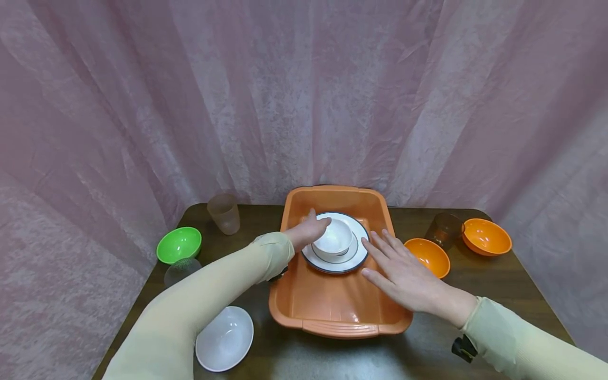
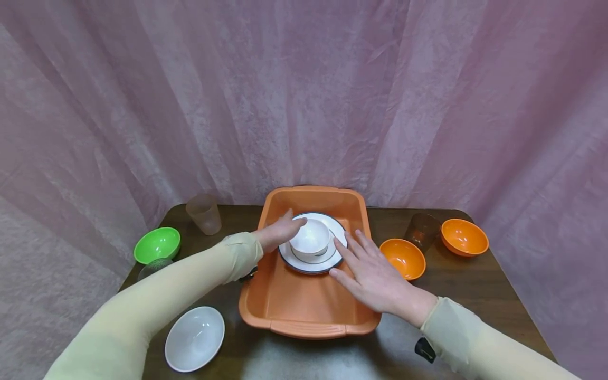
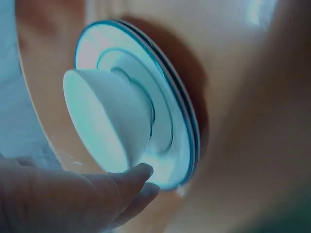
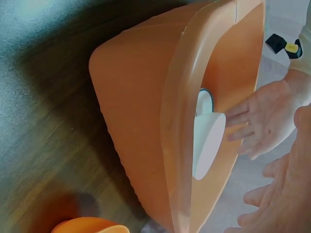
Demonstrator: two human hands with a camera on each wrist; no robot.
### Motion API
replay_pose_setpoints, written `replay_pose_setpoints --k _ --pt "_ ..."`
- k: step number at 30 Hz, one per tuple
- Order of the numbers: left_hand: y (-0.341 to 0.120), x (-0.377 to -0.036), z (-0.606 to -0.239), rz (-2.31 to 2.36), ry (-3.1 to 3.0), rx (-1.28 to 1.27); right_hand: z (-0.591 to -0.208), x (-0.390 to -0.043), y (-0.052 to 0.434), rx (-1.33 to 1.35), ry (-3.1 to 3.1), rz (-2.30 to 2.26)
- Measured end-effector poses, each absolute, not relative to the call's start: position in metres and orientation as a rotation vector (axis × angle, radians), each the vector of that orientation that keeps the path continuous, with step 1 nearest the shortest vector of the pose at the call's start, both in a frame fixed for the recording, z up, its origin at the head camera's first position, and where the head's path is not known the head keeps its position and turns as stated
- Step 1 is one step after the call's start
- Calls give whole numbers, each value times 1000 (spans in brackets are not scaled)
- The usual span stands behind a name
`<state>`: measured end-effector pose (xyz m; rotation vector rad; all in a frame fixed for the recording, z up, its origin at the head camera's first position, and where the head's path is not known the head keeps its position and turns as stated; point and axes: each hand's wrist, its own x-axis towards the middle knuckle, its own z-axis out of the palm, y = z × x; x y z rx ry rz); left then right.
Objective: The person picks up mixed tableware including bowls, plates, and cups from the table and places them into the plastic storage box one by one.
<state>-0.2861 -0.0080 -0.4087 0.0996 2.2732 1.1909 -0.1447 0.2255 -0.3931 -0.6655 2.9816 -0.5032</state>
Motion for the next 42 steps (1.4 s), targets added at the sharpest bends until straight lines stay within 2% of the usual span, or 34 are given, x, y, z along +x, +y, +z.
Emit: replay_pose_setpoints --k 8,14,19,29,42 --pt "-27 -267 -388 601 2761 623 -393 -143 232 -666 3006 -504" --pt "-48 -252 -380 270 2917 830 -394 -143 237 -651 3021 -495" --pt "-70 -233 -378 193 2978 967 -392 -144 244 -634 3029 -473" --pt "-104 -199 -381 92 3024 1126 -386 -138 256 -644 3091 -438" --pt "-109 -174 -394 86 2993 1202 -392 -128 253 -684 3097 -448"
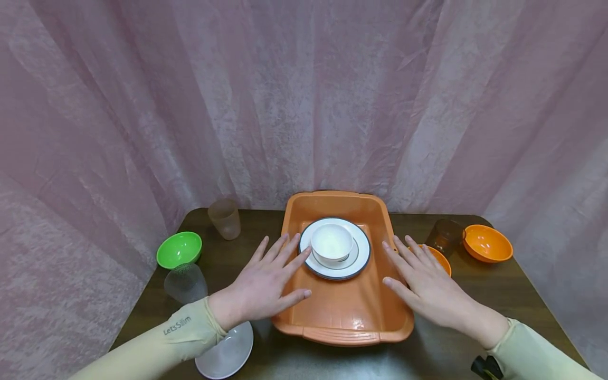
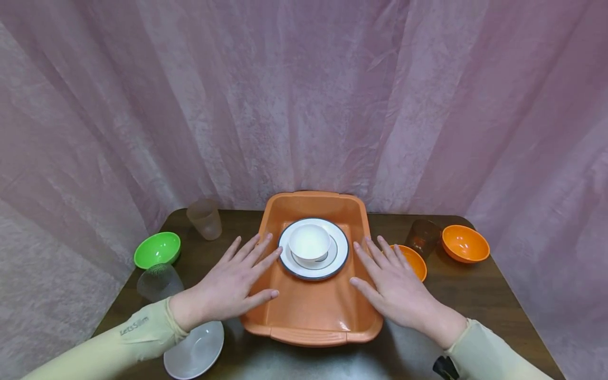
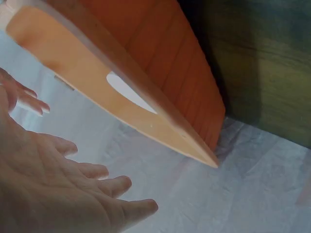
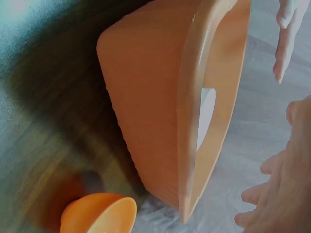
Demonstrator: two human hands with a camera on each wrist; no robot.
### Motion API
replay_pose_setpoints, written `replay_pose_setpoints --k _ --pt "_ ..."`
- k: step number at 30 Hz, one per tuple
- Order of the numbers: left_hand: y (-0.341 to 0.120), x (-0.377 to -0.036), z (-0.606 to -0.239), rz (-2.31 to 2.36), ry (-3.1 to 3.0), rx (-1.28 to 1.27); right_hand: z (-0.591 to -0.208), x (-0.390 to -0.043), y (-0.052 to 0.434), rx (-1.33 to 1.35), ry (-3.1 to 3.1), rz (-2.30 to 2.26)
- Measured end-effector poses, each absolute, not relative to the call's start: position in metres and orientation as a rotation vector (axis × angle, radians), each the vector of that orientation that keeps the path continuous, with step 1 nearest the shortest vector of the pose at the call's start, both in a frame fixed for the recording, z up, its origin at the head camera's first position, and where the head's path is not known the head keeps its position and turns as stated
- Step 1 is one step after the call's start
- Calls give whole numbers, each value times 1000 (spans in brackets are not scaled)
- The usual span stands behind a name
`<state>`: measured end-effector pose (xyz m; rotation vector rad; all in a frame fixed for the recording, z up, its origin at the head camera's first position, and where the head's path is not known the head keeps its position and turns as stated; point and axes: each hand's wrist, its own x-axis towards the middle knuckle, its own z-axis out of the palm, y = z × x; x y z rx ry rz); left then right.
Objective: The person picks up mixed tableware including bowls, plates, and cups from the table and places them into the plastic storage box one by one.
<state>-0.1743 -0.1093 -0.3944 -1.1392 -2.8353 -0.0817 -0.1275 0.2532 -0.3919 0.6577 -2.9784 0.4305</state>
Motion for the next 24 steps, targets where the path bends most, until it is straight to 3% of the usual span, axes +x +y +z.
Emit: replay_pose_setpoints --k 14,24 --pt "-106 -168 -402 -62 -2831 -1197 -396 -123 254 578 -3031 519" --pt "-97 -162 -405 -38 -2832 -1280 -398 -123 283 377 -2971 711"
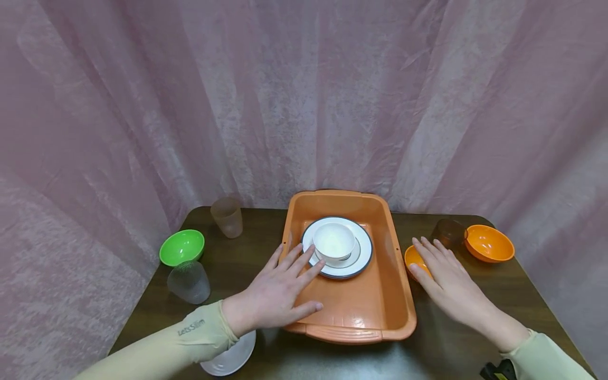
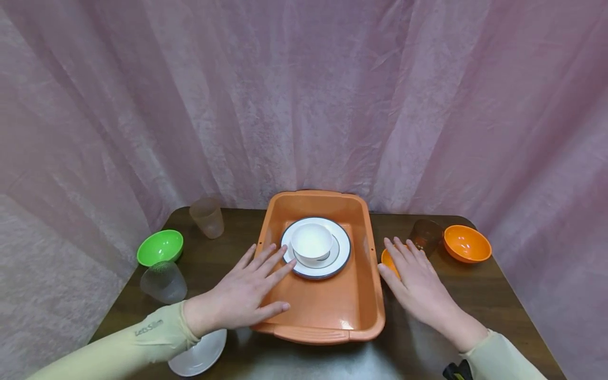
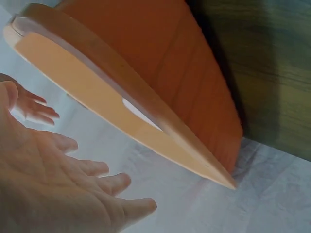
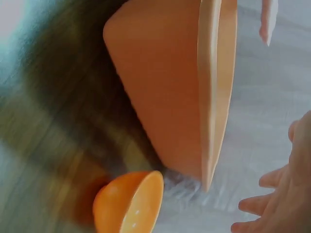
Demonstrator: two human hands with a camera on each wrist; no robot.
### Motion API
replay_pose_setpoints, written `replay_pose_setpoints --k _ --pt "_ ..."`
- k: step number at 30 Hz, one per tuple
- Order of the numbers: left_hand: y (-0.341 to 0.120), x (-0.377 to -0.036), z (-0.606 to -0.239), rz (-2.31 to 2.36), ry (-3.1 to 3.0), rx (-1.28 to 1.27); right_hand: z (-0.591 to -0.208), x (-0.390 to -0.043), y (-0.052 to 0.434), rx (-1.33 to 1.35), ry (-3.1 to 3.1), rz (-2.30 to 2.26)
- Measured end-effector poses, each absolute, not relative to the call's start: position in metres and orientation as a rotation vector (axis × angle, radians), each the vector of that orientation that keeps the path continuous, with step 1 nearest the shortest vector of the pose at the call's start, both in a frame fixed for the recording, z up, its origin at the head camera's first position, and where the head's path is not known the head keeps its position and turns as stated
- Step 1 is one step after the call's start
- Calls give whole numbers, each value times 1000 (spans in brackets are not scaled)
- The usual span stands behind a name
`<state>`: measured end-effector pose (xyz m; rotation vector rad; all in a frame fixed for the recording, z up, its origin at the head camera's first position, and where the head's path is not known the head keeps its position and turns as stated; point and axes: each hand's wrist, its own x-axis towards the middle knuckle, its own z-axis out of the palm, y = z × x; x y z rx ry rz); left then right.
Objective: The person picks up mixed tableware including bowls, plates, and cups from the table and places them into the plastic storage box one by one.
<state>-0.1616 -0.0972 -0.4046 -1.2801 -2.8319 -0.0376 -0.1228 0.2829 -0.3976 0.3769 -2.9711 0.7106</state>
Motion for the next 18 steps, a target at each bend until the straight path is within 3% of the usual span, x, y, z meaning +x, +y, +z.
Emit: replay_pose_setpoints --k 18 --pt "-67 -146 -401 -69 -2748 -1520 -418 -124 348 174 -2896 779"
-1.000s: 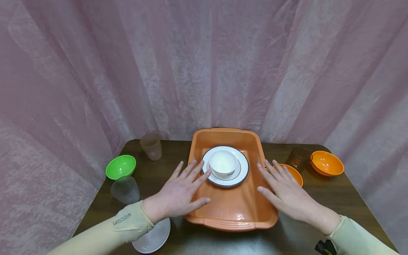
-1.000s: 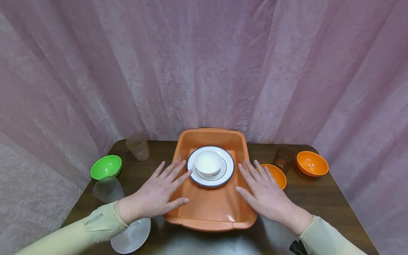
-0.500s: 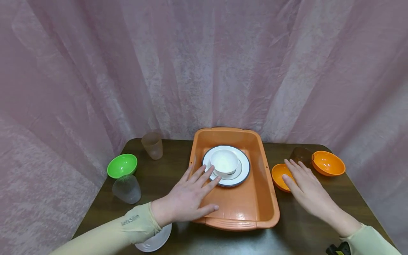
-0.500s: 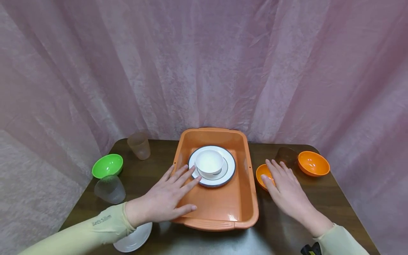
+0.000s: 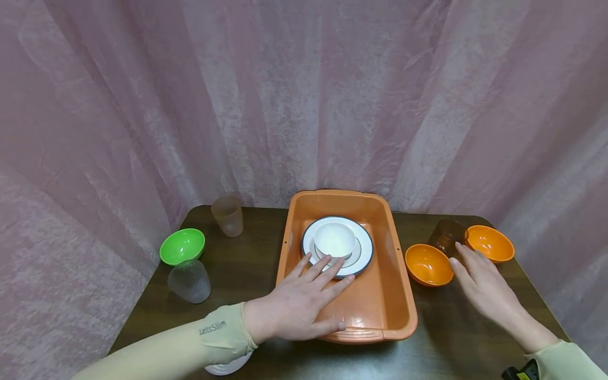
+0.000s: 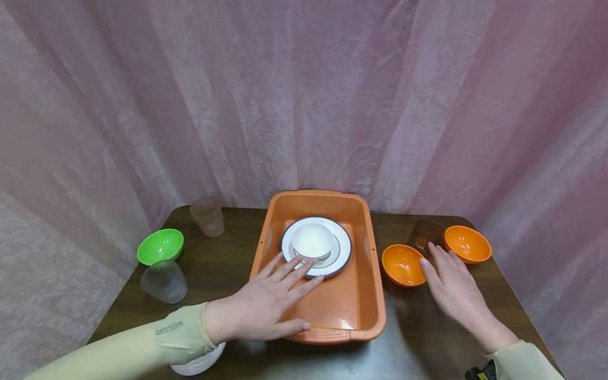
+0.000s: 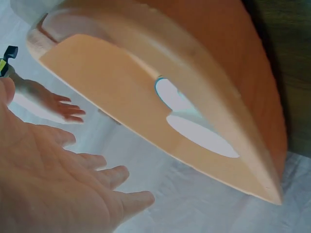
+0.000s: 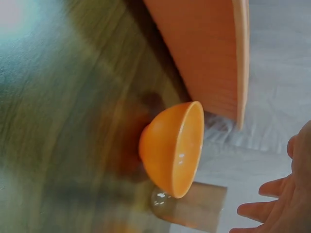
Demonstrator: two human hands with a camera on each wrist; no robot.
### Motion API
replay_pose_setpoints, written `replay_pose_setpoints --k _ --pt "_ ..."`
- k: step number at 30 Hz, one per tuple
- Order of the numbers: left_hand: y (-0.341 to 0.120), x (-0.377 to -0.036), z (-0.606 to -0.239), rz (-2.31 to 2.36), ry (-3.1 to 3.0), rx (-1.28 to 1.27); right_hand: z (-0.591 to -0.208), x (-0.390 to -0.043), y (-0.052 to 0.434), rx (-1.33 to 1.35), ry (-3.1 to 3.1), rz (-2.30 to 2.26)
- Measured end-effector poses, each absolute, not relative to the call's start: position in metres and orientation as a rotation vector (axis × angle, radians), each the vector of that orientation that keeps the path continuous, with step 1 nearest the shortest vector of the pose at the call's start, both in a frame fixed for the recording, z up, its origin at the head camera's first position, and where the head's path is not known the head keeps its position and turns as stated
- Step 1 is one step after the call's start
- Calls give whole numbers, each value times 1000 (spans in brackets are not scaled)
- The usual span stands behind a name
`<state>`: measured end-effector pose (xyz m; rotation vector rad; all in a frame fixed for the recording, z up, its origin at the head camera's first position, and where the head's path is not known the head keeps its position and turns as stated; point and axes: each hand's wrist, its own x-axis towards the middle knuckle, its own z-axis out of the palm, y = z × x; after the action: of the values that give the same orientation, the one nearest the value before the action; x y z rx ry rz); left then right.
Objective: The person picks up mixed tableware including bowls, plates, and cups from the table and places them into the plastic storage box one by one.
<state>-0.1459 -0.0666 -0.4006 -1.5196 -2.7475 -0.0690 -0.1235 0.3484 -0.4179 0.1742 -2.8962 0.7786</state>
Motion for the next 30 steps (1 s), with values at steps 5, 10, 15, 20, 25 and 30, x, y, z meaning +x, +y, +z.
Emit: replay_pose_setpoints --k 5,10,15,20,25,30 --pt "-57 -144 -398 -36 -2724 -1570 -424 -127 354 113 -2973 779" --pt "-47 -143 -395 -11 -2705 -1614 -431 -131 360 49 -3065 835" --pt "-35 -144 -394 17 -2681 -1652 -437 -133 364 -6 -3104 911" --pt "-25 -144 -394 13 -2667 -1687 -442 -137 368 -33 -3121 1029" --pt "-16 -144 -395 20 -2675 -1710 -445 -142 368 -94 -3148 1141" --pt "-10 -146 -396 38 -2666 -1736 -447 -150 367 -286 -3143 1419"
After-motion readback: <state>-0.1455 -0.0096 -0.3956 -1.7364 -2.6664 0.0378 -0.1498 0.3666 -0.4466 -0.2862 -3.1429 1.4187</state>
